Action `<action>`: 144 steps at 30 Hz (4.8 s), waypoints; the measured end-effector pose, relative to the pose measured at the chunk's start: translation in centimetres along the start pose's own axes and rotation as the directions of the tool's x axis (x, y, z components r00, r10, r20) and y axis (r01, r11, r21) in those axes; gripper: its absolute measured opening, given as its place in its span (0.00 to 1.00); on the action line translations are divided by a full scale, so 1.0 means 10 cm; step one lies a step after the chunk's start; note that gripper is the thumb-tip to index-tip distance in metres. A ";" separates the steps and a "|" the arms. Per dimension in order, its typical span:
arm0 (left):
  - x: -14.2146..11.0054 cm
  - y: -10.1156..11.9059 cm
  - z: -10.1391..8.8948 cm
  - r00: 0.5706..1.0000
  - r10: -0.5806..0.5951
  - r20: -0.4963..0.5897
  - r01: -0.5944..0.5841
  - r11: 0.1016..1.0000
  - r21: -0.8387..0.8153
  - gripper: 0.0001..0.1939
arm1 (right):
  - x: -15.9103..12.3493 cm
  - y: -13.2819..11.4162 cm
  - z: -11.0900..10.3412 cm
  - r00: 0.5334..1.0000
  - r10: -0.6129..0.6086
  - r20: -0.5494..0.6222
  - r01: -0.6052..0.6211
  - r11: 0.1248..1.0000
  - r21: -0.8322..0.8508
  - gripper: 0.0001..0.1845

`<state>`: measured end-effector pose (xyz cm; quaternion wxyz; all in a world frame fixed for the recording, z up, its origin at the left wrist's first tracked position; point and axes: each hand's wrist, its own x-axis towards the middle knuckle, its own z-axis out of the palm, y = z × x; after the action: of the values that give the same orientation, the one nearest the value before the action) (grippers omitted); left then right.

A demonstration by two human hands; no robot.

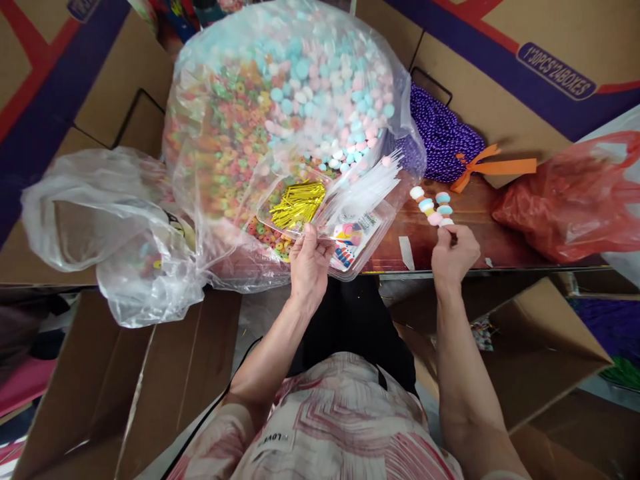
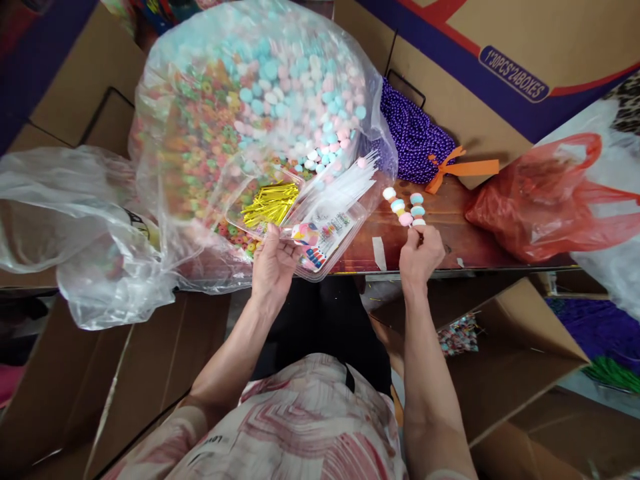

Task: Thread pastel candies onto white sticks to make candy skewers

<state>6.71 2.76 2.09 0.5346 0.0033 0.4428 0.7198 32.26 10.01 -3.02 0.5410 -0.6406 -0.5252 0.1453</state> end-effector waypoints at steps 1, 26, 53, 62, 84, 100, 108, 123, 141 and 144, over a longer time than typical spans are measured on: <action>0.01 0.01 0.00 1.000 0.012 -0.006 -0.012 1.000 0.002 0.24 | -0.08 -0.06 -0.04 1.000 0.022 0.001 -0.022 0.997 0.078 0.05; 0.09 0.02 -0.16 0.969 0.239 0.067 -0.245 0.965 0.099 0.28 | -0.62 -0.97 -0.62 0.802 -0.464 0.376 0.509 0.860 -0.026 0.07; 0.16 -0.14 -0.30 0.898 0.384 0.214 -0.430 0.868 0.249 0.28 | -0.87 -0.95 -0.42 0.848 -0.402 0.345 0.369 0.916 0.160 0.07; 0.14 -0.26 -0.25 0.876 0.461 0.141 -0.479 0.863 0.157 0.25 | -0.95 -0.94 -0.33 0.840 -0.380 0.388 0.349 0.925 0.149 0.07; 0.10 -0.17 -0.24 0.900 0.373 0.225 -0.420 0.880 0.222 0.28 | -0.97 -0.94 -0.27 0.835 -0.241 0.495 0.226 0.970 0.090 0.09; -0.06 -0.27 -0.10 0.946 0.041 0.323 -0.096 0.983 0.155 0.31 | -1.13 -1.04 -0.15 0.838 -0.069 0.542 -0.001 0.992 0.128 0.12; 0.06 -0.26 -0.14 0.953 0.072 0.293 -0.104 0.990 0.095 0.30 | -1.16 -1.06 -0.17 0.750 0.255 0.611 -0.394 0.913 0.102 0.15; 0.02 -0.27 -0.13 0.943 0.021 0.333 -0.084 0.981 0.175 0.30 | -1.16 -1.17 0.04 0.629 0.353 0.693 -0.648 0.730 0.217 0.19; -0.08 -0.25 -0.10 0.906 -0.030 0.423 -0.044 0.986 0.163 0.26 | -1.23 -1.05 -0.06 0.629 0.274 0.728 -0.553 0.816 0.170 0.18; -0.15 -0.25 -0.09 0.886 -0.134 0.444 0.050 0.979 0.197 0.25 | -1.26 -1.00 -0.07 0.651 0.266 0.711 -0.540 0.820 0.188 0.17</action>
<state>8.84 1.15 0.66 0.6544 0.1989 0.3683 0.6298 22.54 -2.22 0.90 0.3884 -0.5309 -0.4817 0.5790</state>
